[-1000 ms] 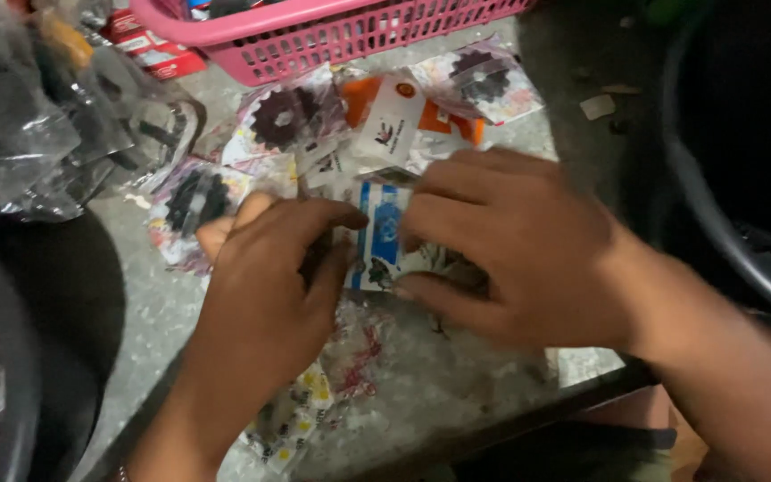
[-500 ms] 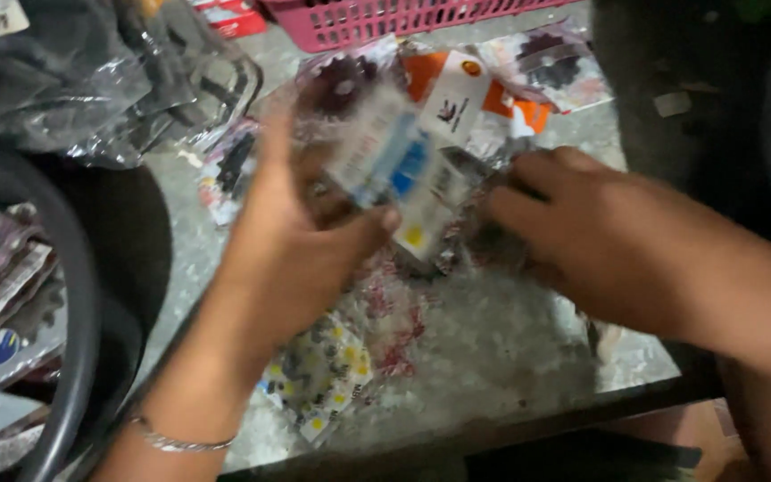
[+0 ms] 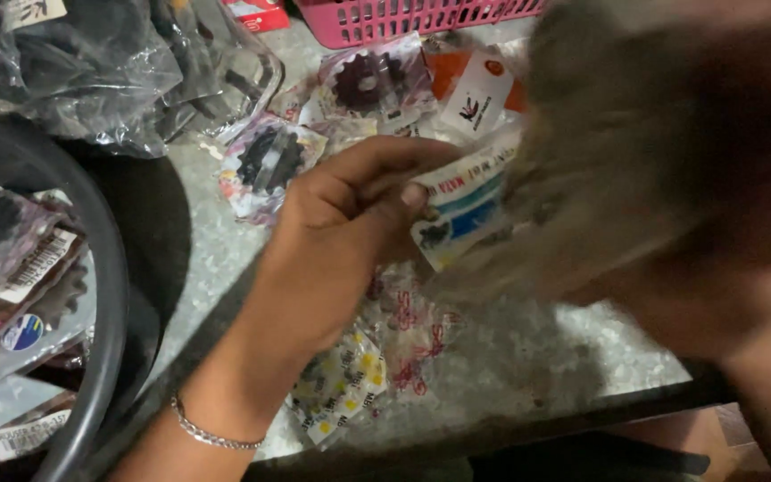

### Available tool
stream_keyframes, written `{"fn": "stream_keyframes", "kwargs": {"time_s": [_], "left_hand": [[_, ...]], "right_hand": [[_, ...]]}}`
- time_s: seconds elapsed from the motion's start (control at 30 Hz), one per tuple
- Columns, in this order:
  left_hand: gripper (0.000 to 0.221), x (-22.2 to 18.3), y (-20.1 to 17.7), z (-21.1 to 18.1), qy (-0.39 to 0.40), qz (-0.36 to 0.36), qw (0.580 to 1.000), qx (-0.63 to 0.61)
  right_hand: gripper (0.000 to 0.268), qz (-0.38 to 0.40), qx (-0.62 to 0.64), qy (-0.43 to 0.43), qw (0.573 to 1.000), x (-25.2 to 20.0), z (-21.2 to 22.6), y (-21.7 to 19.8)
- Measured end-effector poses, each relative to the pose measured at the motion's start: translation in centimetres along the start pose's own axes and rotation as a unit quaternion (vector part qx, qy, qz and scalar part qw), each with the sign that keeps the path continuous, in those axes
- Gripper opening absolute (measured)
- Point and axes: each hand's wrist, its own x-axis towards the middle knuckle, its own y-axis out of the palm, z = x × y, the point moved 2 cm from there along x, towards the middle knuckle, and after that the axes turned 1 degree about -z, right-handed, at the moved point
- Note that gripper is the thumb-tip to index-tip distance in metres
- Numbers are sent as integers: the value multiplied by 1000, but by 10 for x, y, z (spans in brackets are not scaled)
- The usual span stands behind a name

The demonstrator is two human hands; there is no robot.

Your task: Cleaning and inspecting motorcycle sprockets and organizing them on a workbench.

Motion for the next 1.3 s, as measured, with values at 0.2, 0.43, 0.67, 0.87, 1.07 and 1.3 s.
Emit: {"fn": "stream_keyframes", "kwargs": {"time_s": [0.2,0.43,0.67,0.87,1.07,1.3], "left_hand": [[29,-7,5,0,10,32,993,116],[23,-11,6,2,-4,76,997,16],[29,-17,11,-3,11,108,994,-11],[31,-23,21,-36,56,70,986,140],[26,-26,12,-39,104,97,979,146],[28,-22,9,-36,92,33,986,137]], "right_hand": [[107,182,757,-103,619,105,2,-126],[102,183,736,-91,645,100,-4,-129],[72,80,740,-48,666,93,-18,-127],[49,164,793,129,573,101,-32,-150],[17,-57,978,190,69,60,28,-20],[53,87,805,143,569,105,-44,-110]]}}
